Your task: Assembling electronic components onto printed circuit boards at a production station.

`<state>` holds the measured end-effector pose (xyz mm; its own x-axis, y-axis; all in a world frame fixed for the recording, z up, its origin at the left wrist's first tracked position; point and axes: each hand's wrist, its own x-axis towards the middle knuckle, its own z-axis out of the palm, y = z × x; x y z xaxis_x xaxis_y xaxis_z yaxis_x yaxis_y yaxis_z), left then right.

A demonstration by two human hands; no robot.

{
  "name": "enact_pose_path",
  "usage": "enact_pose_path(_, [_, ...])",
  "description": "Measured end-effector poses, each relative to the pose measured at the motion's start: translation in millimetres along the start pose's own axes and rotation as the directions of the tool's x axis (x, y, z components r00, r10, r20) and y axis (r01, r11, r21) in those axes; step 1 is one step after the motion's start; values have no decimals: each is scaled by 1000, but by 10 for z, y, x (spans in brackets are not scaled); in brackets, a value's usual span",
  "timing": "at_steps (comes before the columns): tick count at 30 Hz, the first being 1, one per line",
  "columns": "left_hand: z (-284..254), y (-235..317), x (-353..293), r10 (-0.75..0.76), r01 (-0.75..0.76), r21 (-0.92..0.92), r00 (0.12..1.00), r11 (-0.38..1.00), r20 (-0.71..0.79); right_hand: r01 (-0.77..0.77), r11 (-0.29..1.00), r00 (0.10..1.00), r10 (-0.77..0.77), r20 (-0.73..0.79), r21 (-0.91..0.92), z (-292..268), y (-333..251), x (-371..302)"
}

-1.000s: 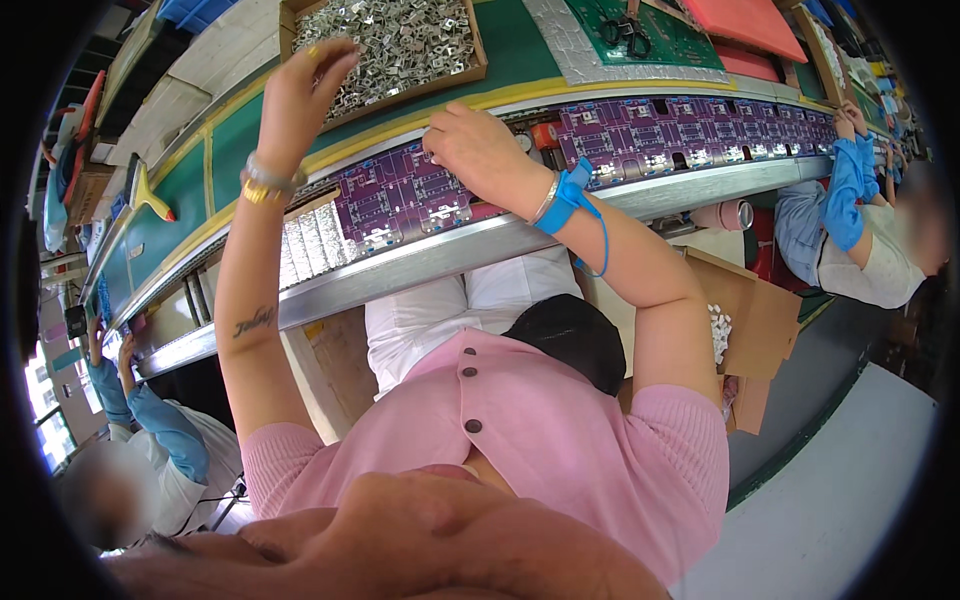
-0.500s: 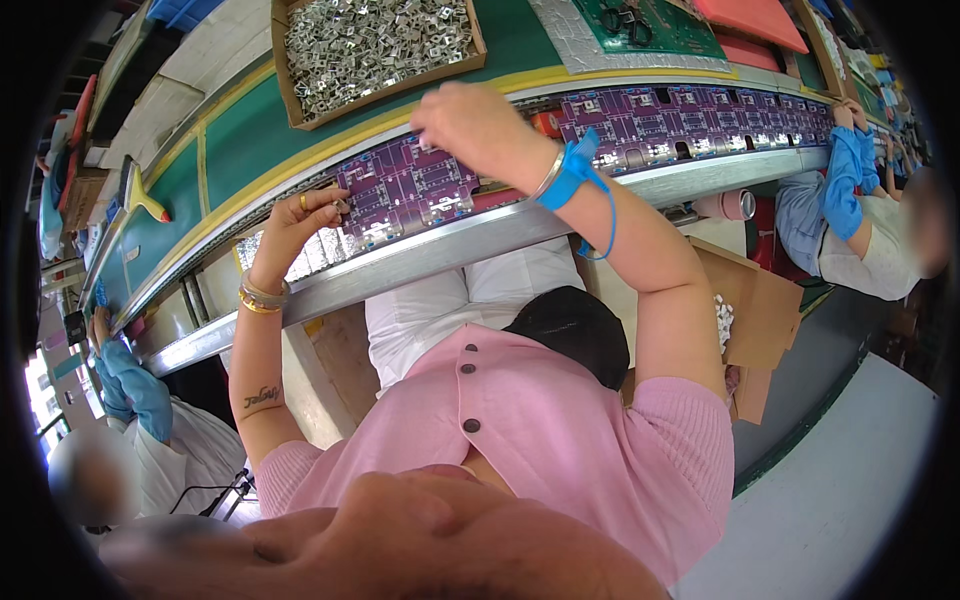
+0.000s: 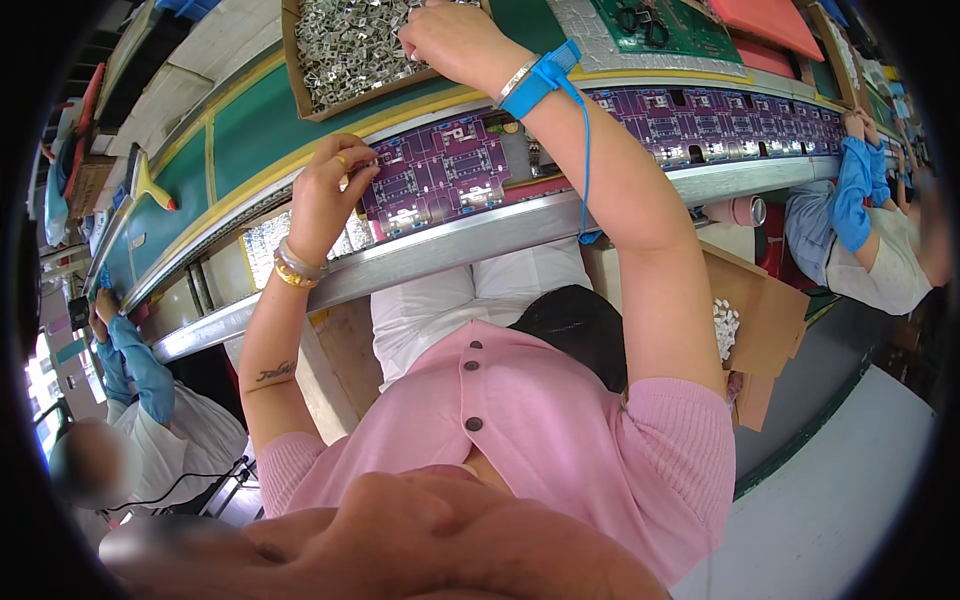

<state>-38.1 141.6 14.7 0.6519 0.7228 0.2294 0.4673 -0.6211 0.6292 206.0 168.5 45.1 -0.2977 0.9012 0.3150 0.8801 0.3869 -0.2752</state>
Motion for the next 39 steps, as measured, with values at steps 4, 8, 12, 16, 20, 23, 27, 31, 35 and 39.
enact_pose_path(4, [45,-15,62,55,-57,72,998,996,31,-171,964,983,180,-25,204,-71,-93,-35])
enact_pose_path(8, [79,-42,113,114,-118,135,993,984,39,-191,953,965,226,-133,233,-24,-57,-104])
enact_pose_path(12, [73,-76,105,152,-158,148,987,976,52,-133,947,948,207,-240,292,4,-21,-125])
enact_pose_path(16, [-1,144,210,142,-131,162,988,978,-59,-156,757,940,312,-141,634,116,-26,-220])
enact_pose_path(20, [36,354,299,125,-183,-172,946,968,-300,-221,383,964,226,141,897,41,-466,-400])
enact_pose_path(23, [29,408,256,164,-244,-253,939,936,-301,-278,244,940,267,211,929,-42,-675,-568])
enact_pose_path(27, [86,461,72,-84,-30,-585,982,811,-166,-145,192,958,273,89,971,-29,-828,-812])
enact_pose_path(31, [153,435,-76,-194,161,-928,976,336,99,18,588,935,276,-221,808,-16,-965,-987])
enact_pose_path(35, [153,437,-189,-78,437,-894,899,95,431,144,896,883,76,-464,420,-68,-1017,-1106])
enact_pose_path(39, [156,511,-415,63,600,-794,793,92,606,117,865,943,57,-327,488,-117,-1160,-1351])
